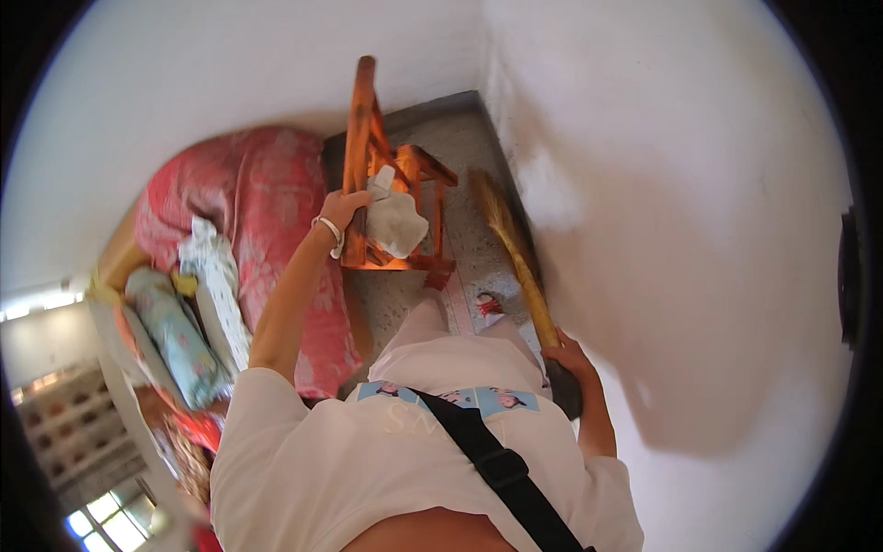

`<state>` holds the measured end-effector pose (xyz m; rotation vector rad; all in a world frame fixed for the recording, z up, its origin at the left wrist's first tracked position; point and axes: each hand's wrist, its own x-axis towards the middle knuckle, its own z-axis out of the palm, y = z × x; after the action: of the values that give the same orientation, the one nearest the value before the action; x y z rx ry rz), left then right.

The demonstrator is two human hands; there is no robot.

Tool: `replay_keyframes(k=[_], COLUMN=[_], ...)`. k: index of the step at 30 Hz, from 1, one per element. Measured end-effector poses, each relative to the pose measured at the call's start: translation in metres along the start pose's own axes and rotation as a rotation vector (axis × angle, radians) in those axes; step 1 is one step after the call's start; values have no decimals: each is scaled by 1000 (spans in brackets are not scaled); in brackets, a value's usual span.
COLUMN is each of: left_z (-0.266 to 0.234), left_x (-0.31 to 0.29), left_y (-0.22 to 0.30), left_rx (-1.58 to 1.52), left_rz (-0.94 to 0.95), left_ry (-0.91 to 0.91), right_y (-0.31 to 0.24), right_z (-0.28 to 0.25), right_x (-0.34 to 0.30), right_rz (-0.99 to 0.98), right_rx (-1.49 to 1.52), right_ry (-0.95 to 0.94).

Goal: The person retrieves a broom and dustpan from a storage area and proceeds to sweep the floor of a bedroom. They move a wooden chair to access the area underneath it and sweep around the bed and other furniture. The person also handles a power strip and plugs it into a wall socket.

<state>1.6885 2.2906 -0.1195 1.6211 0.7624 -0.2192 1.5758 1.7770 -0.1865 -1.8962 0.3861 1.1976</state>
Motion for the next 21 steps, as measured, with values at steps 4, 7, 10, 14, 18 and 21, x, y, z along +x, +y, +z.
replay_keyframes(k=[4,7,10,14,18,21], left_z=[14,52,93,158,225,259], left_x=[49,68,88,105,118,130], left_y=[-20,1,18,32,32,40], left_rx=[-74,105,22,-93,128,248], left_rz=[76,10,-80,-211,-151,-150], left_ry=[86,120,15,-208,-175,-172], right_y=[20,21,26,11,3,-22], right_z=[45,87,119,149,183,197], right_x=[-47,-71,-85,-109,-128,-147], right_rz=[155,193,209,178,178,242], right_rx=[72,224,304,339,381,474], right_ry=[104,167,201,269,320,329])
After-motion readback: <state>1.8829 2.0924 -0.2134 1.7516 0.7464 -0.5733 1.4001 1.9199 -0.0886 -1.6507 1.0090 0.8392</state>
